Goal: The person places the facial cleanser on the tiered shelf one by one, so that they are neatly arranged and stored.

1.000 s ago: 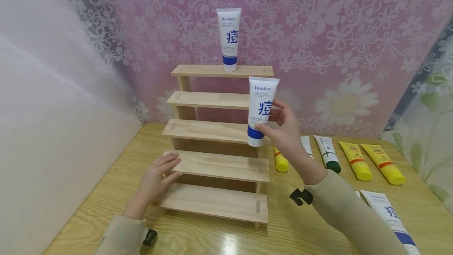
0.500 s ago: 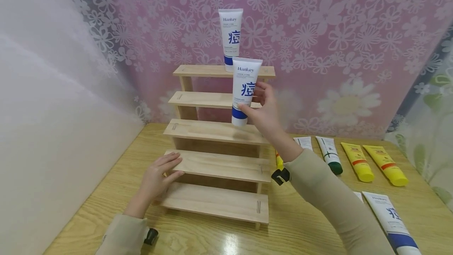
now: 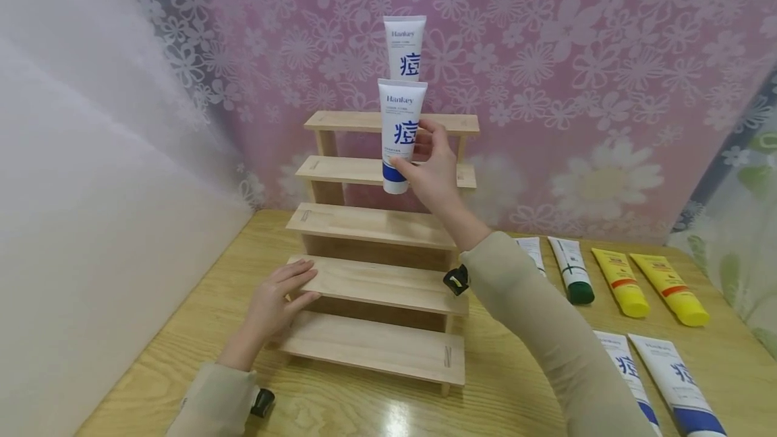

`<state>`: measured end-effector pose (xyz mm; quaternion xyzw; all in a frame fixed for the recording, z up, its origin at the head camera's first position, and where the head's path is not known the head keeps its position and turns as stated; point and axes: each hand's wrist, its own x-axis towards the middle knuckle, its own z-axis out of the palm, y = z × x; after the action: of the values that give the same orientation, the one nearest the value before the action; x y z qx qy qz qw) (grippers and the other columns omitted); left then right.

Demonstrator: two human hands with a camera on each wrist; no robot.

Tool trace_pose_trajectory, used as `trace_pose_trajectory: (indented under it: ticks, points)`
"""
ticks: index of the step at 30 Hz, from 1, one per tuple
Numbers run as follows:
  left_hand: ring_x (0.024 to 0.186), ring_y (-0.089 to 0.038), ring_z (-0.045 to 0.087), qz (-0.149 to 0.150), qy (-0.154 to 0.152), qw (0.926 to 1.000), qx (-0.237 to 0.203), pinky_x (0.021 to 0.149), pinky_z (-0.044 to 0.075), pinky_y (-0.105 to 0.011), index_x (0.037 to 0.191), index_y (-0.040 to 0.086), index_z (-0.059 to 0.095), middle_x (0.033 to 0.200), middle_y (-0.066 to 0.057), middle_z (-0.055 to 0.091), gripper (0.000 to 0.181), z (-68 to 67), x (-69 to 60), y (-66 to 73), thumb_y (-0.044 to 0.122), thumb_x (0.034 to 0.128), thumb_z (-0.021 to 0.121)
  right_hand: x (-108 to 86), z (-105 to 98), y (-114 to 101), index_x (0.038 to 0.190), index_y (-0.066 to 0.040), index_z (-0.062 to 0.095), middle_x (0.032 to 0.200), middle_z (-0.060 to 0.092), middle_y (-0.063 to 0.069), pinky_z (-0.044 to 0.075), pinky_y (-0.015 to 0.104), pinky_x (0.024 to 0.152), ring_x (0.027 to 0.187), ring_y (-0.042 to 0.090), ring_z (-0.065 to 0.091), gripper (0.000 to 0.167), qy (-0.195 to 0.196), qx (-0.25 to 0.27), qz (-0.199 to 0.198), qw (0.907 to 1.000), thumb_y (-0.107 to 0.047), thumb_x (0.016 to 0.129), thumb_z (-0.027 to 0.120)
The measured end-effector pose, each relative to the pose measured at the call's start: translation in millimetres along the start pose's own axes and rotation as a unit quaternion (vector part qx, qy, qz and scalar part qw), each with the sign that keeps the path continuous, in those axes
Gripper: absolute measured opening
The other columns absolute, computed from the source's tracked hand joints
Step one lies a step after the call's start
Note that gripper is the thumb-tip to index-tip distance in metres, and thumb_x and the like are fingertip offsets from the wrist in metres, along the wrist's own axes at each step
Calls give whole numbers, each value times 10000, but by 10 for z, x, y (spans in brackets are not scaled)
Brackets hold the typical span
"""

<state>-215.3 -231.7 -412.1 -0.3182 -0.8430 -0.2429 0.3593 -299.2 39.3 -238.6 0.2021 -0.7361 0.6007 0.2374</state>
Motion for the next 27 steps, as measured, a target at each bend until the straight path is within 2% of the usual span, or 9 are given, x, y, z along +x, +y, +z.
trace_pose_trajectory:
  ticks: [8, 17, 27]
  points:
    - [1032, -298, 535, -38, -39, 10000, -32, 851, 453, -423, 997, -21, 656, 1098, -138, 597, 393, 16, -10, 29, 231, 704, 729, 88, 139, 108, 1265, -120, 363, 1113, 531, 80, 501, 285, 801, 942, 162, 541, 618, -5, -281, -240, 9993, -71, 752, 704]
    - [1039, -293, 534, -73, -20, 10000, -32, 861, 448, -425, 1004, -16, 655, 1107, -131, 595, 396, 21, -20, 9, 188, 679, 749, 181, 238, 120, 1260, -115, 365, 1104, 532, 85, 499, 252, 793, 940, 153, 534, 600, -28, -439, -438, 9981, -76, 761, 697]
    - [1035, -298, 535, -50, 44, 10000, -6, 877, 436, -435, 998, -15, 657, 1103, -138, 595, 402, 9, -2, -6, 302, 751, 679, 178, 225, 140, 1257, -101, 366, 1141, 531, 80, 484, 231, 817, 971, 141, 543, 585, -252, -496, -465, 9974, -98, 770, 691]
